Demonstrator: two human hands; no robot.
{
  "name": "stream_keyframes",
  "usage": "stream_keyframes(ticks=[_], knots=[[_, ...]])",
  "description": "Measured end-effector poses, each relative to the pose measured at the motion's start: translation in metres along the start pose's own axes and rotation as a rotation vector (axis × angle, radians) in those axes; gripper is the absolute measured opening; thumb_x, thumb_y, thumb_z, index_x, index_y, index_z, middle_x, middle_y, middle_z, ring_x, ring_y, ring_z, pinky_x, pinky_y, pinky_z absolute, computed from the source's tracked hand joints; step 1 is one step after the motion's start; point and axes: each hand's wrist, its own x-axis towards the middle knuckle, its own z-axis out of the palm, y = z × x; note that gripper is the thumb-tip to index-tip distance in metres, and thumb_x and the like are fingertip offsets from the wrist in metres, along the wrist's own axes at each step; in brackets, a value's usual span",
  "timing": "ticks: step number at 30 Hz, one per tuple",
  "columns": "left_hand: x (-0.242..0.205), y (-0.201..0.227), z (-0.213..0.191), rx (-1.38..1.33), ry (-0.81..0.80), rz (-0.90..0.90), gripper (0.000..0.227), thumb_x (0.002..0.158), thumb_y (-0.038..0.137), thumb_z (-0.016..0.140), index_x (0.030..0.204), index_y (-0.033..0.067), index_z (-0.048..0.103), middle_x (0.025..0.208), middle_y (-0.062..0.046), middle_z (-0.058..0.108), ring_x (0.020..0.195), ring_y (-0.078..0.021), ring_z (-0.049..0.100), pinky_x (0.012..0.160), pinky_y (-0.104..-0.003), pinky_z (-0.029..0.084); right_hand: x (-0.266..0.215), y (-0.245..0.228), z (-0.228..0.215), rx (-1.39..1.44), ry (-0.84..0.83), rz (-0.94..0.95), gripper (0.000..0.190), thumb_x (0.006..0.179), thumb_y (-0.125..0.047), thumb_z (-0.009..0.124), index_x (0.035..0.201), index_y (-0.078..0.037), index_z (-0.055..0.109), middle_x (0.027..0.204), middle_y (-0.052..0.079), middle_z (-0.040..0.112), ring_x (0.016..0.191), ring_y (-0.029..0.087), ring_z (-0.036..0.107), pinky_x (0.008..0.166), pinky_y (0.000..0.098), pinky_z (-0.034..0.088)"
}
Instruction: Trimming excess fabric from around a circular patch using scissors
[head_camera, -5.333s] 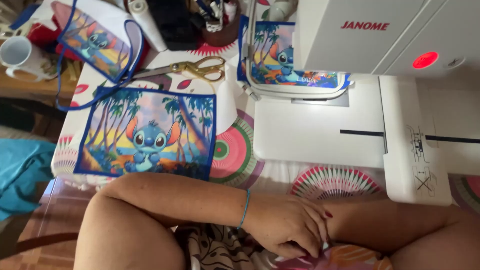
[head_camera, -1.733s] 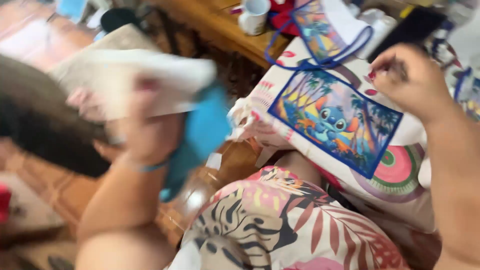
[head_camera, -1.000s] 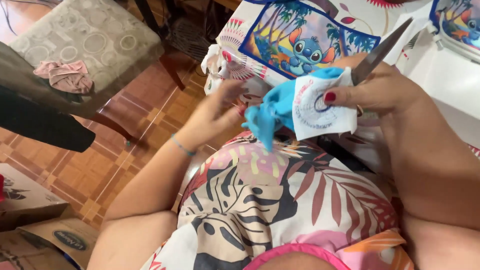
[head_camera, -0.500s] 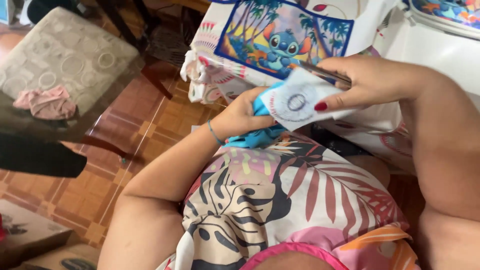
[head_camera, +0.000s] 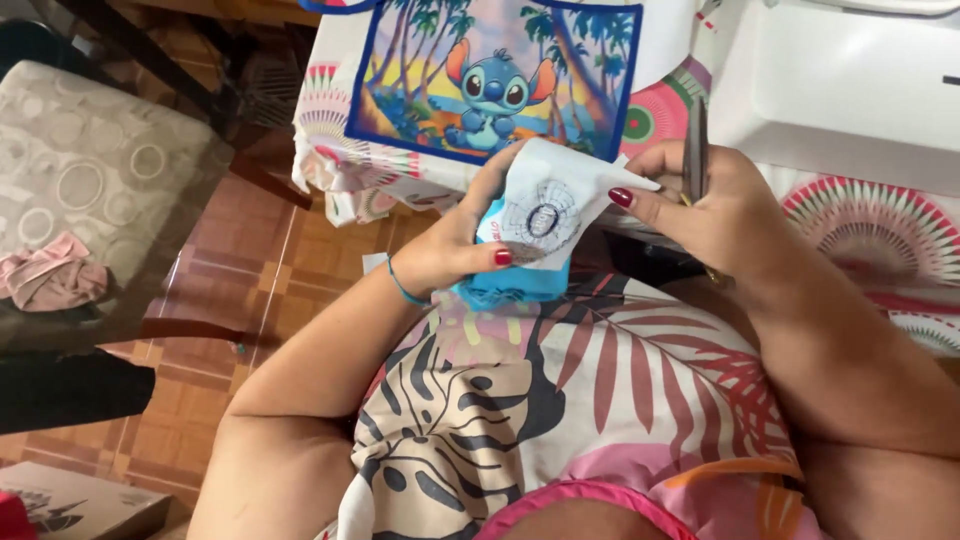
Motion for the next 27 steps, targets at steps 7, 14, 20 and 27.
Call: stream_keyframes(ticks=[7, 14, 20, 27], knots=[[0.025, -0.01, 0.02, 0.035, 0.359, 0.021, 0.072, 0.088, 0.024, 0.081, 0.145, 0.0101, 0.04, 0.142, -0.01, 0.049, 0.13, -0.0244, 0.053, 0.109, -0.04, 0.051, -0.024, -0.003, -0.016, -0.128, 0.065, -0.401, 0.062, 0.097, 0.006, 0.063, 0.155, 0.0, 0.04, 0.059, -0.007, 0.023, 0.052, 0.009, 0.028, 0.062, 0.0231, 0.032], [0.02, -0.043, 0.006, -0.559, 0.081, -0.296, 0.041, 0.09, 0.001, 0.073, 0.13, -0.0047, 0.064, 0.113, -0.014, 0.076, 0.099, -0.0247, 0.076, 0.089, -0.036, 0.061, -0.04, 0.042, -0.023, 0.73, -0.002, -0.258, 0.036, 0.109, -0.015, 0.049, 0.144, -0.004, 0.045, 0.114, 0.022, 0.064, 0.048, 0.005, 0.04, 0.045, 0.0187, 0.036], [0.022, -0.053, 0.006, -0.27, 0.272, -0.138, 0.034, 0.083, 0.004, 0.079, 0.114, -0.0054, 0.07, 0.117, -0.025, 0.068, 0.102, -0.034, 0.073, 0.087, -0.055, 0.062, -0.074, 0.068, 0.013, 0.631, 0.109, 0.112, 0.04, 0.074, 0.007, 0.061, 0.114, 0.005, 0.065, 0.085, 0.022, 0.071, 0.058, 0.018, 0.064, 0.046, 0.023, 0.05], [0.022, -0.043, -0.004, -0.206, 0.495, -0.009, 0.038, 0.094, 0.009, 0.073, 0.129, 0.0022, 0.061, 0.102, -0.02, 0.075, 0.095, -0.0274, 0.076, 0.082, -0.047, 0.064, -0.082, 0.049, 0.001, 0.163, -0.323, -0.299, 0.027, 0.095, -0.024, 0.068, 0.114, -0.01, 0.08, 0.107, 0.012, 0.074, 0.098, 0.027, 0.075, 0.086, 0.0404, 0.06]])
